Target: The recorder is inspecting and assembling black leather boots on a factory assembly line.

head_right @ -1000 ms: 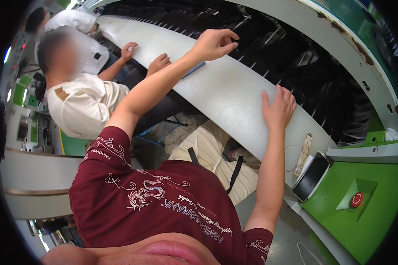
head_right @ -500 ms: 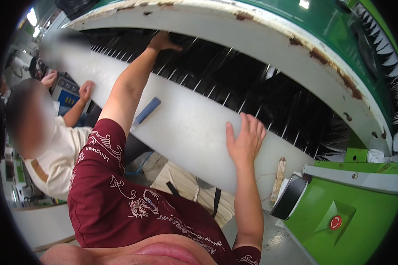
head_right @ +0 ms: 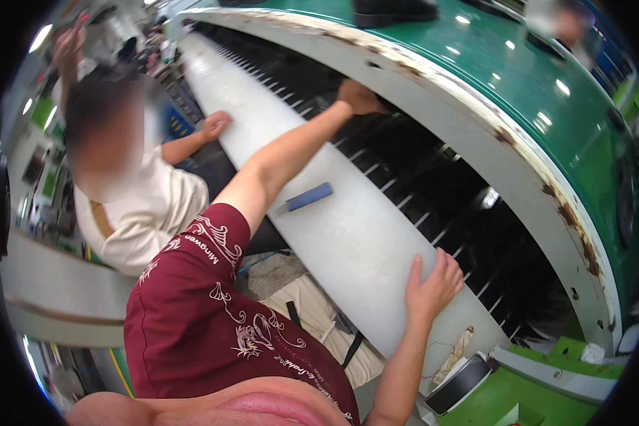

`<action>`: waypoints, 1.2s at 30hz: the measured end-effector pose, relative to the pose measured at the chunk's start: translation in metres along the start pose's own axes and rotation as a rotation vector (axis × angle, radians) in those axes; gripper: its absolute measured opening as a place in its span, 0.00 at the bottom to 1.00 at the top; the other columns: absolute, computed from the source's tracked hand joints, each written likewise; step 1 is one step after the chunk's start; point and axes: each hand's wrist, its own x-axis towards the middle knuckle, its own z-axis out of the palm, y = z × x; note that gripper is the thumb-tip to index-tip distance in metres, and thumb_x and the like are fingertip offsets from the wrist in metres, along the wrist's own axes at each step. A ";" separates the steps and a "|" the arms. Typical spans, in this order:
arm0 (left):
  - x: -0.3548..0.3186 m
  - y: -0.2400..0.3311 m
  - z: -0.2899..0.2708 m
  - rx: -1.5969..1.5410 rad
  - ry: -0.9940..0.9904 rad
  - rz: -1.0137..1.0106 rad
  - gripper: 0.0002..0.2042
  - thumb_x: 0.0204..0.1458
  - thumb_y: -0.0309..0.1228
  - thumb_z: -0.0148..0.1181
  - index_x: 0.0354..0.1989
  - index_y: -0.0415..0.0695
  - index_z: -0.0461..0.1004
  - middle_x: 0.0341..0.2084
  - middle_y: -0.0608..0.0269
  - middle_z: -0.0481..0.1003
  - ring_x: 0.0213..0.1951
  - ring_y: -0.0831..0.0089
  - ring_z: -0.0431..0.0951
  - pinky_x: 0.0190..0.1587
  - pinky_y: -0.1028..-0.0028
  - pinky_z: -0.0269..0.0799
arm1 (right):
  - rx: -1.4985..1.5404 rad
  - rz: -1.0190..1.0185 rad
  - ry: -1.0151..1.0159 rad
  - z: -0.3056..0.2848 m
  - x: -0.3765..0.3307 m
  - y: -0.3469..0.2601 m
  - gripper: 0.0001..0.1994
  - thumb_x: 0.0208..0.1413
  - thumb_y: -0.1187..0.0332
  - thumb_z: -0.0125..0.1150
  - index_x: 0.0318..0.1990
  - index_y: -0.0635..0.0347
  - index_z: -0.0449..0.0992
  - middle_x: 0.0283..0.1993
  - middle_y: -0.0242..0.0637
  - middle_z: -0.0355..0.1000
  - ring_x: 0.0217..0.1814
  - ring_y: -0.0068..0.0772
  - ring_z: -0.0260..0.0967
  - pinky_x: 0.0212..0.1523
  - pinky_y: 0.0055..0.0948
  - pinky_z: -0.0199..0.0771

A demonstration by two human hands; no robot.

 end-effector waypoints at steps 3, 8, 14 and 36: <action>-0.053 0.102 -0.052 -0.233 0.142 0.019 0.46 0.27 0.60 0.86 0.54 0.38 0.84 0.49 0.39 0.85 0.51 0.45 0.86 0.57 0.56 0.82 | -0.035 0.085 0.027 -0.008 -0.017 0.015 0.28 0.63 0.55 0.72 0.66 0.59 0.78 0.63 0.43 0.75 0.68 0.51 0.69 0.74 0.54 0.61; -0.159 0.170 -0.155 -0.301 0.017 0.198 0.44 0.26 0.48 0.87 0.57 0.40 0.81 0.47 0.49 0.81 0.54 0.47 0.80 0.59 0.55 0.75 | 0.059 -0.232 0.332 -0.048 -0.021 -0.051 0.43 0.50 0.67 0.82 0.76 0.57 0.69 0.76 0.45 0.65 0.78 0.56 0.62 0.79 0.58 0.59; -0.247 0.243 -0.230 -0.124 -0.220 0.795 0.33 0.26 0.45 0.84 0.45 0.43 0.82 0.40 0.57 0.81 0.49 0.57 0.81 0.57 0.58 0.71 | 0.103 -0.301 0.194 -0.077 -0.045 -0.119 0.50 0.46 0.69 0.82 0.79 0.59 0.63 0.80 0.48 0.61 0.83 0.60 0.57 0.83 0.61 0.54; -0.209 0.290 -0.317 -0.803 0.242 0.903 0.05 0.58 0.27 0.77 0.40 0.42 0.88 0.34 0.62 0.86 0.36 0.69 0.87 0.41 0.72 0.83 | 0.717 0.419 0.398 -0.034 -0.133 -0.019 0.29 0.60 0.62 0.81 0.60 0.76 0.80 0.61 0.50 0.82 0.60 0.39 0.81 0.63 0.37 0.78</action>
